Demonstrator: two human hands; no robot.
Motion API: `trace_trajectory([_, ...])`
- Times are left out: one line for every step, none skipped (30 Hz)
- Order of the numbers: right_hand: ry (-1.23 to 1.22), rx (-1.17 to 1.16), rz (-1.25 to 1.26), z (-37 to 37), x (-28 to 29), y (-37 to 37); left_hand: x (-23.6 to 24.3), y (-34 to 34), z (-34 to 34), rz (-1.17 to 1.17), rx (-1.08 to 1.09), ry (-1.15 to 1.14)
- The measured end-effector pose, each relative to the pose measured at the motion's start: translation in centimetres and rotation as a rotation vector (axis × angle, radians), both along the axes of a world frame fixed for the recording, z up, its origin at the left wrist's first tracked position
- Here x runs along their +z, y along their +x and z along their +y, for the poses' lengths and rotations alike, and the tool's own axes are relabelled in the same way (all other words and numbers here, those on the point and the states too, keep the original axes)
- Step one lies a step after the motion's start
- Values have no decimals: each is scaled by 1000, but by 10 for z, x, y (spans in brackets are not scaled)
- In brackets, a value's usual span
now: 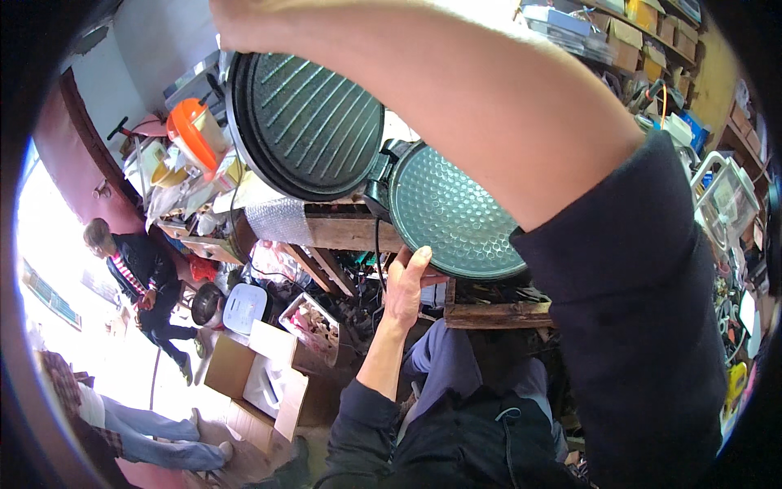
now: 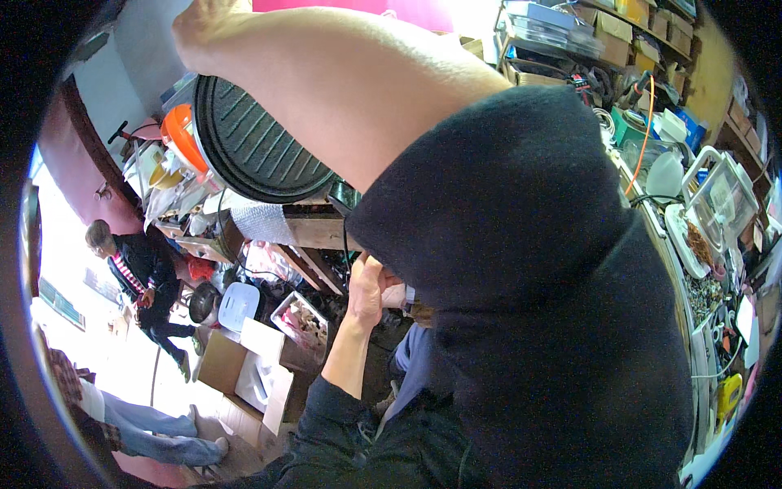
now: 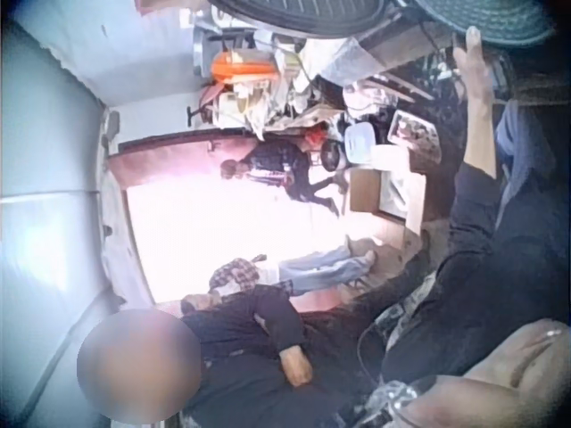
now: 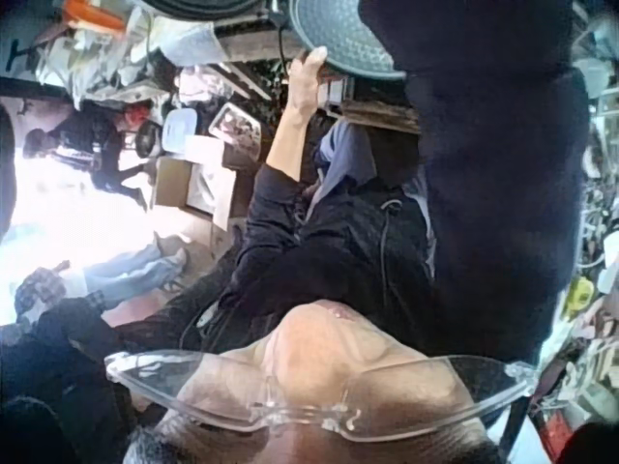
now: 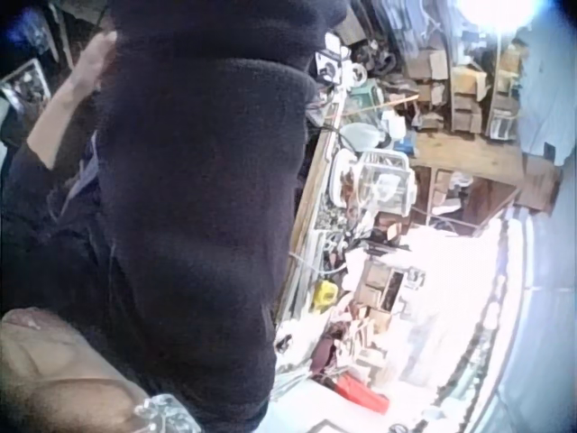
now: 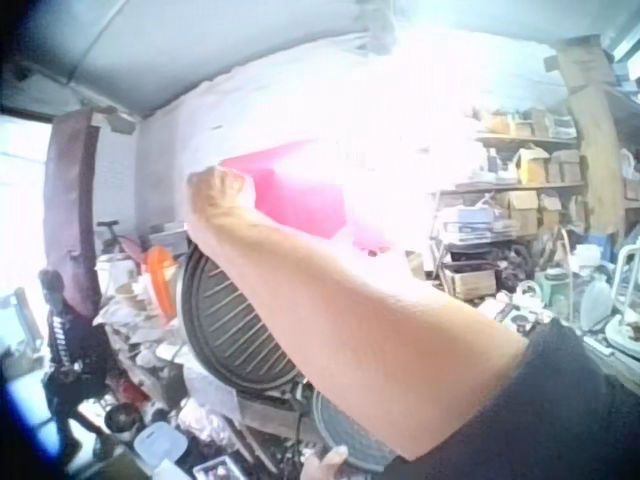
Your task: The person disassembles a round electric grill by removing screws from the lid and base using a screwdriver. They separate the top and bottom plates, inspect the interior, and then reassemble the unit by screwing the parts back together.
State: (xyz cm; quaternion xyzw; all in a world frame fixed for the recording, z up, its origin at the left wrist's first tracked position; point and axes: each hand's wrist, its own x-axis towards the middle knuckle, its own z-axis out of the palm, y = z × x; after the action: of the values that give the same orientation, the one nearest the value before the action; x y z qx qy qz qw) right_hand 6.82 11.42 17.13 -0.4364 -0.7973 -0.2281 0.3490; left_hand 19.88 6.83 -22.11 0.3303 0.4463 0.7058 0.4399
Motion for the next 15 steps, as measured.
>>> trace_trajectory([50,366,61,16,-10,21,11,-1,-10,29,20,-43])
trace_trajectory([99,724,119,25,-17,31,22,-1,-19,49,59,-58])
trace_trajectory([84,796,117,6,-28,11,13,-19,-43,143,250,-181])
trace_trajectory([107,784,108,4,-27,8,14,-25,-46,248,489,-123])
trace_trajectory([128,771,99,2,-28,6,16,-32,-50,351,726,-61])
trace_trajectory([139,797,151,11,-28,0,27,-47,-47,369,826,103])
trace_trajectory([142,759,119,20,-26,2,43,-63,-38,379,922,267])
trace_trajectory([134,726,85,31,-29,2,76,-64,-29,363,932,356])
trace_trajectory([125,718,65,31,-29,1,117,-65,-31,365,963,443])
trace_trajectory([130,720,84,30,-30,0,135,-83,-34,427,930,318])
trace_trajectory([139,714,102,34,-32,2,151,-101,-35,485,887,199])
trace_trajectory([147,718,121,34,-32,2,161,-114,-34,552,880,254])
trace_trajectory([119,742,103,33,-32,3,166,-124,-32,619,870,310])
trace_trajectory([90,768,85,32,-32,3,163,-133,-30,719,932,392])
trace_trajectory([58,768,65,39,-34,9,164,-136,-27,709,922,360])
